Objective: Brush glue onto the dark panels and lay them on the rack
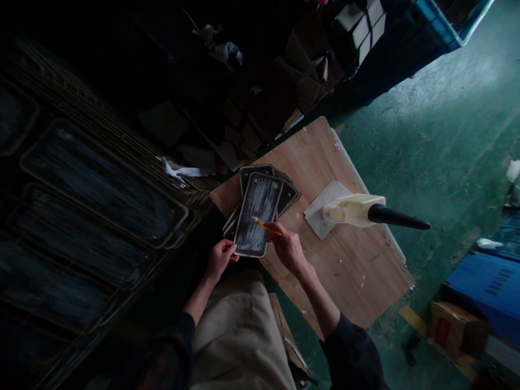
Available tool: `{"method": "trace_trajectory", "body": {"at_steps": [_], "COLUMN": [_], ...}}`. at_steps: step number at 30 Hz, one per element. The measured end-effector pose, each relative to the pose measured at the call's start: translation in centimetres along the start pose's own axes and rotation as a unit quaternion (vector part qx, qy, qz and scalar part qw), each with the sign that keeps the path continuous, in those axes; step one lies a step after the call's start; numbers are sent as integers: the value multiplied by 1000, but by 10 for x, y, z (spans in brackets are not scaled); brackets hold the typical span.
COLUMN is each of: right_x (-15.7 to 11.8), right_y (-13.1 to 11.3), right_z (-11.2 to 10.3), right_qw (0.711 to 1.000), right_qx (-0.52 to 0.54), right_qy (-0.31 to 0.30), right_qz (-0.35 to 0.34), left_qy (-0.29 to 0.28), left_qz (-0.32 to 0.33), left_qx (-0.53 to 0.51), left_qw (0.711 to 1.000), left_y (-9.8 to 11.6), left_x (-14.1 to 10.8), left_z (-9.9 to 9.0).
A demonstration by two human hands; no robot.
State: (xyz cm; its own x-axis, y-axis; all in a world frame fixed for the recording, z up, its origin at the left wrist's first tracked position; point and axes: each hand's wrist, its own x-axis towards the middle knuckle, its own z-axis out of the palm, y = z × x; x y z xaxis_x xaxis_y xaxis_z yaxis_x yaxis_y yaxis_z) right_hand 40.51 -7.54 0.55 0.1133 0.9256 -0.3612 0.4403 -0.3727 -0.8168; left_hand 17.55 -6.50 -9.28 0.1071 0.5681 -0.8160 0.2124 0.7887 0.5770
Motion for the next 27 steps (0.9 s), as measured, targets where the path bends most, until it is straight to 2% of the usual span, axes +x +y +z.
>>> {"method": "trace_trajectory", "body": {"at_steps": [4, 6, 8, 11, 19, 23, 27], "right_x": [67, 87, 93, 77, -11, -40, -53], "right_y": [-1, 2, 5, 9, 8, 6, 7], "right_z": [-19, -19, -14, 0, 29, 41, 44], "right_qw": [986, 977, 975, 980, 990, 990, 987], "right_qx": [-110, -152, -172, -165, -75, 10, 79], "right_qy": [98, 109, 93, 31, -110, -142, -127], "right_qz": [-78, -102, -109, -108, -44, 11, 60], "left_qy": [3, 4, 4, 4, -3, -4, 2], "left_qz": [-11, -14, -13, -4, 7, 2, 1], "left_qx": [12, 16, 23, 25, -5, -17, -26], "left_qw": [1000, 1000, 1000, 1000, 1000, 1000, 1000], "left_y": [3, 4, 4, 3, -3, -8, -10], "left_x": [0, 0, 0, 1, 2, 4, 5], "left_z": [1, 1, 1, 0, -2, -2, -2]}}
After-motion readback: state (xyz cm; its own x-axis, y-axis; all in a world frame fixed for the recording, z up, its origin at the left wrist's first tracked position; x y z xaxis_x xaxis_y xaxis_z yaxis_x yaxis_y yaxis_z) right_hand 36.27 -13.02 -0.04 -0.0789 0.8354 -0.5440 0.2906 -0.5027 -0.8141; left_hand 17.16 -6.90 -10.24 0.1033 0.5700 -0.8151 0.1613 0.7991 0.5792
